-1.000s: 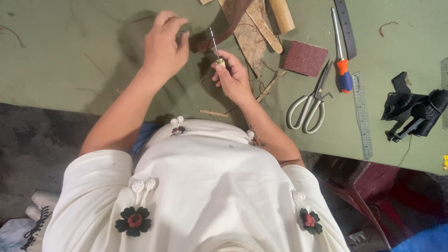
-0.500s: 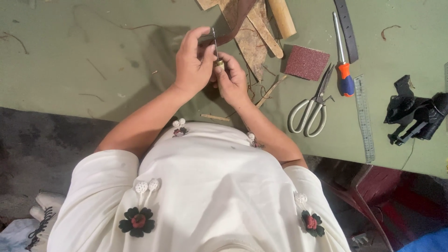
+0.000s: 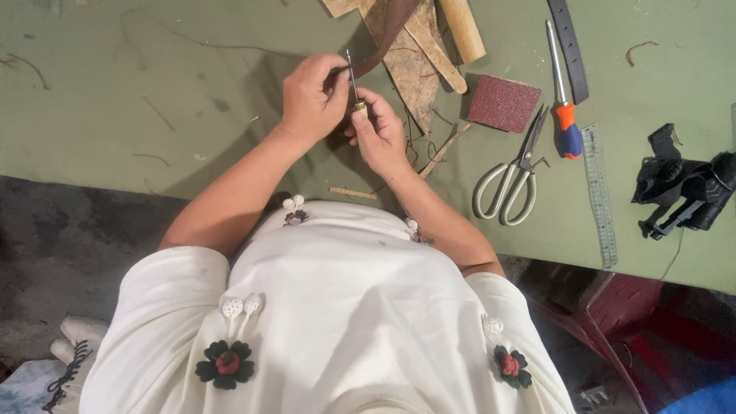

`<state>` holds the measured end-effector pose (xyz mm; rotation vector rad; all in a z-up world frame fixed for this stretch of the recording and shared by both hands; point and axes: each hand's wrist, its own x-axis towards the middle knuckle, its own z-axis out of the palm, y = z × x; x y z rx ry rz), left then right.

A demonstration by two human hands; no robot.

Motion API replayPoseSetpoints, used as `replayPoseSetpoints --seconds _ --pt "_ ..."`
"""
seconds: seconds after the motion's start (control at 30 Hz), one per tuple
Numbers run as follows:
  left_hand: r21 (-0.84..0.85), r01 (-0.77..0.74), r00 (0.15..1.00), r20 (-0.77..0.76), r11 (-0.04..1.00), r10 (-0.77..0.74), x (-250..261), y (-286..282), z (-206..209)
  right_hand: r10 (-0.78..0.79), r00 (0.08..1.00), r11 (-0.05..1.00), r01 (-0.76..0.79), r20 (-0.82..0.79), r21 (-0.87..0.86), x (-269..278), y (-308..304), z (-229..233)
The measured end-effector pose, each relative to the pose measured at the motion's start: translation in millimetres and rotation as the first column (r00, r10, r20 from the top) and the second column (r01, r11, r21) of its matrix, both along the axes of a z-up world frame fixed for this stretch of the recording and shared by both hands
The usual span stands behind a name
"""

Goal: Using a hand awl to punch a series of holes along the edge of a leather strap on a workbench.

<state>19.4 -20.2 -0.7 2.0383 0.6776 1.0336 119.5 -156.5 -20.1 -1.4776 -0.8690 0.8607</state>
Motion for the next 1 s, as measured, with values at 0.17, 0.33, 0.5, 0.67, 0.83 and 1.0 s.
replayPoseSetpoints --seconds 0.17,0.33,0.5,0.67,0.83,1.0 --pt "0.122 0.024 0.999 -0.039 0.992 -0.020 -1 3 -16 -0.011 1.000 1.000 0.011 -0.007 0.014 0 -2 -4" --pt "0.094 0.027 0.998 -0.065 0.995 -0.021 -1 3 -15 0.012 1.000 1.000 -0.012 -0.028 -0.022 5 2 -2" --pt "-0.026 0.054 0.997 -0.047 0.998 -0.055 -1 8 -14 0.078 0.997 0.997 -0.078 0.008 -0.015 8 -1 -6" --pt "-0.368 0.056 0.998 0.054 0.928 -0.039 1 9 -2 0.140 0.990 0.989 -0.139 0.016 -0.058 6 -4 -8" --pt "-0.340 0.050 0.998 0.042 0.939 -0.039 2 8 -2 0.155 0.980 0.974 -0.130 0.129 -0.183 8 -4 11" --pt "-0.147 0.014 1.000 -0.016 0.989 -0.016 4 8 -11 0.223 0.907 0.961 -0.142 0.358 -0.237 15 -7 13"
